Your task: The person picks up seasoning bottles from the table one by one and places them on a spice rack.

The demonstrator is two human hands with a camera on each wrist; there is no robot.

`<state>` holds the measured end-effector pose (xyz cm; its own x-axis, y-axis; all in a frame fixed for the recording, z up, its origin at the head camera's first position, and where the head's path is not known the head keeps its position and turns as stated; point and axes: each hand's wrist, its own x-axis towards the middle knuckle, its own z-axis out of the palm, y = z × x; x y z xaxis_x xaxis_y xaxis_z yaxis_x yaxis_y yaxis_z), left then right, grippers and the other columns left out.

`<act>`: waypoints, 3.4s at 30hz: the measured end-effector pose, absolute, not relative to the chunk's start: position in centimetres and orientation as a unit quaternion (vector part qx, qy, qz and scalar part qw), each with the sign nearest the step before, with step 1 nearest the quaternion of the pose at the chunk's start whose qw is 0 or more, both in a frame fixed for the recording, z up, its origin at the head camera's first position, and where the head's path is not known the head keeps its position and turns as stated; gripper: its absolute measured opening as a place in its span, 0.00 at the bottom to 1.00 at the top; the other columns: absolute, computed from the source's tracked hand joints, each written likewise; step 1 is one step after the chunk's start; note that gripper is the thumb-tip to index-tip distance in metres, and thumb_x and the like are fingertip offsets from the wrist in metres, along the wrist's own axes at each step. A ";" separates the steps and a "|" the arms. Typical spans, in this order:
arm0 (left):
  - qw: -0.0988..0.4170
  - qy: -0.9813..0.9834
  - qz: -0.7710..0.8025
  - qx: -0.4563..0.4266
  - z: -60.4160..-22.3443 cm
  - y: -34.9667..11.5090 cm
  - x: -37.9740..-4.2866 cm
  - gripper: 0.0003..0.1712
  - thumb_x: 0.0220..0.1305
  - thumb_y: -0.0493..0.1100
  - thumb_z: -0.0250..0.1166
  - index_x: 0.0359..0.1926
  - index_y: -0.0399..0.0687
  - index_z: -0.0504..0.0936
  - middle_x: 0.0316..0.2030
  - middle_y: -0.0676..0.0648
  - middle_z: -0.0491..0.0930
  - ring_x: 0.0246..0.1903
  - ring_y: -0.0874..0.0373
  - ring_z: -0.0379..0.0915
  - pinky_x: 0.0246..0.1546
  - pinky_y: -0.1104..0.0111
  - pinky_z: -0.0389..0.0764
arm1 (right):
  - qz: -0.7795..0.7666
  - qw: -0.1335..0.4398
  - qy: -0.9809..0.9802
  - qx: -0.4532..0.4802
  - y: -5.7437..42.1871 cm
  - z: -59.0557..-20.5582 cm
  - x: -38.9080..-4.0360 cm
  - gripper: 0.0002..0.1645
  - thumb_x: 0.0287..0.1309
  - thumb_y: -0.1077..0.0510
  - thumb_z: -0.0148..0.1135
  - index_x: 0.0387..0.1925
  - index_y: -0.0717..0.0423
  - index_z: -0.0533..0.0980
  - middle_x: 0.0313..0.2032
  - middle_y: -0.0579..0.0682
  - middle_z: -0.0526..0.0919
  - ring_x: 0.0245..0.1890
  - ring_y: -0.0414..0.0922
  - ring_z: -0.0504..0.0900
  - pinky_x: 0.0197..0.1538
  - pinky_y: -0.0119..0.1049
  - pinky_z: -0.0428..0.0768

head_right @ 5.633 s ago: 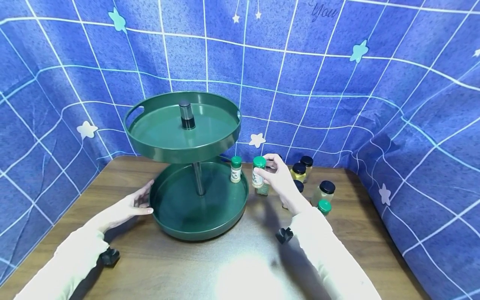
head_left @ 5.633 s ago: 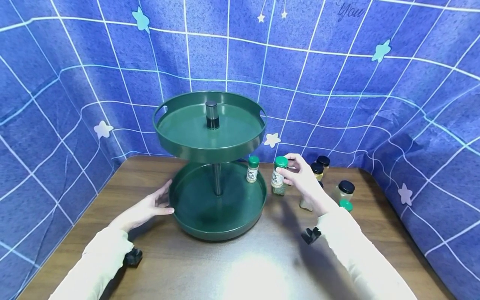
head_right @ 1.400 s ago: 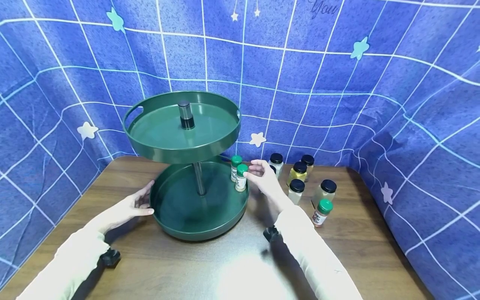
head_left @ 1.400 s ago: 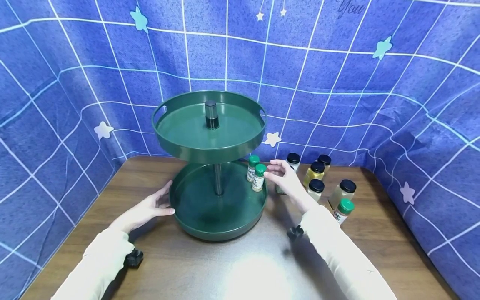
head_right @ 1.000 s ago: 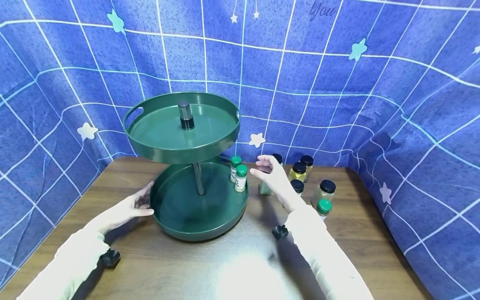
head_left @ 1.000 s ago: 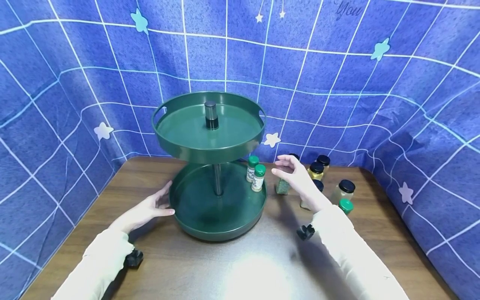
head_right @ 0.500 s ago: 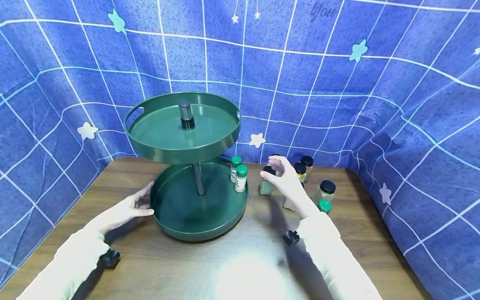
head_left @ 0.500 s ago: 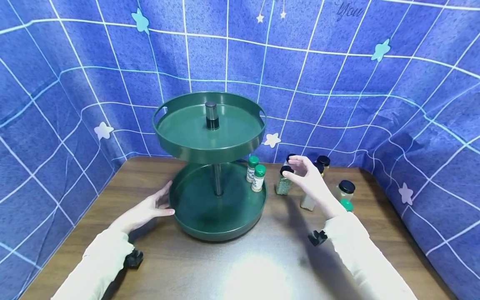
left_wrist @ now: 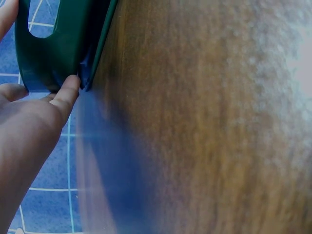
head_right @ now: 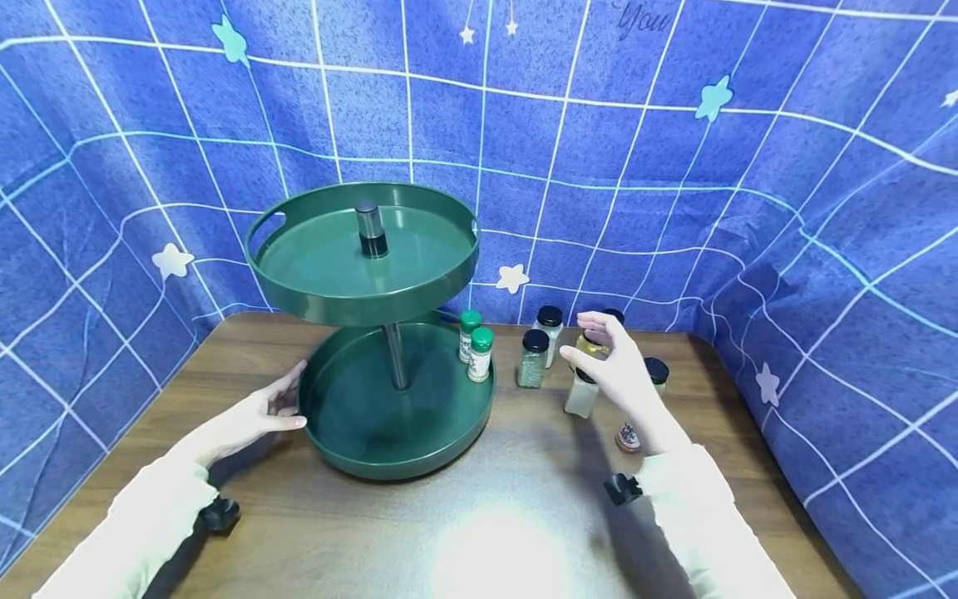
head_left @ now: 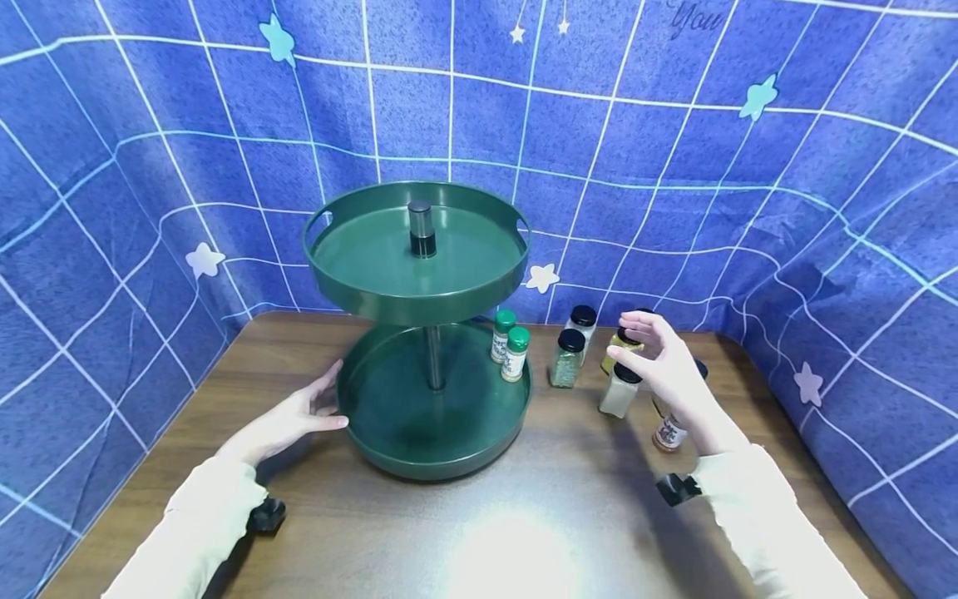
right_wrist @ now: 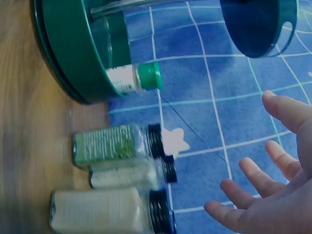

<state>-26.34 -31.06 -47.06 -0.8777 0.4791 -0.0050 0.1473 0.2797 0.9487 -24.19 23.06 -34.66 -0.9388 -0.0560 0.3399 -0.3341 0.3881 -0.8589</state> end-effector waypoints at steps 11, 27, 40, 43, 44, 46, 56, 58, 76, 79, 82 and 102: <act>0.145 0.788 0.565 0.198 -47.0 -31.0 -26.3 0.57 0.60 0.39 0.66 0.74 0.51 0.32 0.74 0.40 0.30 0.70 0.35 0.40 0.56 0.80 0.66 | 0.490 0.165 -0.848 0.121 27.0 -34.5 -21.7 0.30 0.55 0.59 0.67 0.59 0.55 0.68 0.50 0.33 0.75 0.51 0.26 0.72 0.51 0.16 0.69; 0.148 0.793 0.558 0.196 -46.8 -31.0 -26.3 0.57 0.60 0.40 0.66 0.74 0.53 0.32 0.74 0.43 0.31 0.70 0.36 0.39 0.63 0.63 0.62 | 0.468 0.176 -0.861 0.089 31.0 -37.2 -18.9 0.31 0.55 0.61 0.66 0.60 0.59 0.67 0.50 0.34 0.77 0.49 0.27 0.75 0.44 0.17 0.72; 0.146 0.791 0.561 0.197 -47.1 -31.0 -26.3 0.56 0.60 0.39 0.65 0.75 0.53 0.32 0.74 0.42 0.31 0.69 0.34 0.41 0.63 0.65 0.64 | 0.504 0.153 -0.849 0.051 32.3 -40.9 -18.4 0.33 0.57 0.60 0.64 0.63 0.58 0.64 0.49 0.32 0.78 0.49 0.26 0.75 0.46 0.16 0.71; 0.148 0.792 0.560 0.195 -46.9 -31.0 -26.2 0.56 0.60 0.40 0.65 0.75 0.54 0.32 0.74 0.43 0.31 0.69 0.34 0.42 0.62 0.68 0.65 | 0.551 0.131 -0.823 0.051 34.0 -43.4 -19.6 0.34 0.57 0.60 0.64 0.64 0.55 0.64 0.51 0.35 0.78 0.48 0.28 0.77 0.45 0.22 0.77; 0.148 0.792 0.560 0.195 -46.9 -31.1 -26.2 0.56 0.60 0.40 0.65 0.75 0.54 0.32 0.74 0.43 0.31 0.69 0.34 0.42 0.62 0.66 0.65 | 0.571 0.125 -0.810 0.050 34.8 -44.5 -20.1 0.34 0.57 0.60 0.65 0.64 0.54 0.63 0.51 0.36 0.78 0.48 0.29 0.77 0.44 0.25 0.80; 0.146 0.792 0.560 0.195 -46.9 -31.1 -26.2 0.56 0.60 0.40 0.65 0.75 0.54 0.32 0.74 0.43 0.31 0.69 0.34 0.43 0.62 0.66 0.65 | 0.611 0.109 -0.783 0.053 36.5 -46.9 -21.3 0.36 0.57 0.57 0.65 0.65 0.53 0.62 0.54 0.41 0.76 0.49 0.32 0.78 0.42 0.30 0.82; 0.143 0.795 0.556 0.194 -46.9 -31.1 -26.2 0.56 0.60 0.40 0.66 0.75 0.54 0.33 0.74 0.43 0.32 0.70 0.36 0.42 0.63 0.63 0.63 | 0.710 0.065 -0.699 0.057 36.6 -48.4 -21.2 0.35 0.58 0.62 0.63 0.65 0.50 0.61 0.52 0.46 0.73 0.47 0.35 0.80 0.42 0.37 0.83; 0.143 0.795 0.556 0.196 -47.0 -31.1 -26.2 0.56 0.60 0.40 0.65 0.75 0.55 0.33 0.74 0.43 0.32 0.70 0.36 0.42 0.63 0.64 0.63 | 0.710 0.060 -0.699 0.060 35.5 -47.2 -20.5 0.32 0.59 0.63 0.61 0.63 0.49 0.62 0.51 0.44 0.73 0.46 0.34 0.80 0.43 0.38 0.83; 0.143 0.785 0.567 0.203 -47.0 -31.0 -26.4 0.57 0.60 0.39 0.66 0.74 0.51 0.33 0.74 0.43 0.32 0.70 0.37 0.40 0.57 0.82 0.65 | 0.721 0.065 -0.687 0.065 34.9 -48.3 -21.0 0.23 0.59 0.58 0.63 0.55 0.50 0.69 0.46 0.44 0.76 0.42 0.37 0.82 0.41 0.41 0.83; 0.143 0.785 0.568 0.203 -46.9 -31.0 -26.4 0.57 0.59 0.39 0.66 0.74 0.51 0.33 0.74 0.43 0.32 0.70 0.38 0.39 0.57 0.82 0.65 | 0.723 0.066 -0.685 0.056 35.6 -49.4 -21.6 0.28 0.57 0.55 0.66 0.57 0.54 0.68 0.46 0.45 0.76 0.43 0.38 0.82 0.40 0.41 0.84; 0.145 0.784 0.569 0.202 -46.9 -31.0 -26.3 0.57 0.59 0.39 0.66 0.74 0.51 0.32 0.74 0.43 0.32 0.70 0.38 0.39 0.57 0.81 0.65 | 0.726 0.067 -0.683 0.052 35.8 -49.6 -21.8 0.29 0.56 0.54 0.66 0.57 0.55 0.67 0.46 0.46 0.76 0.42 0.38 0.82 0.40 0.41 0.84; 0.146 0.786 0.568 0.198 -46.6 -30.9 -26.2 0.57 0.59 0.39 0.66 0.74 0.52 0.32 0.74 0.42 0.33 0.70 0.37 0.40 0.55 0.83 0.65 | 0.687 0.041 -0.724 0.046 35.5 -49.2 -22.7 0.35 0.55 0.49 0.67 0.61 0.56 0.64 0.50 0.50 0.75 0.43 0.38 0.82 0.40 0.41 0.84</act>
<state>-26.17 -30.86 -46.61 -0.8789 0.4769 -0.0052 0.1447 0.2772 0.9499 -22.68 35.46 -49.20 -0.9924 -0.0091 0.1223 -0.1226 0.0511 -0.9911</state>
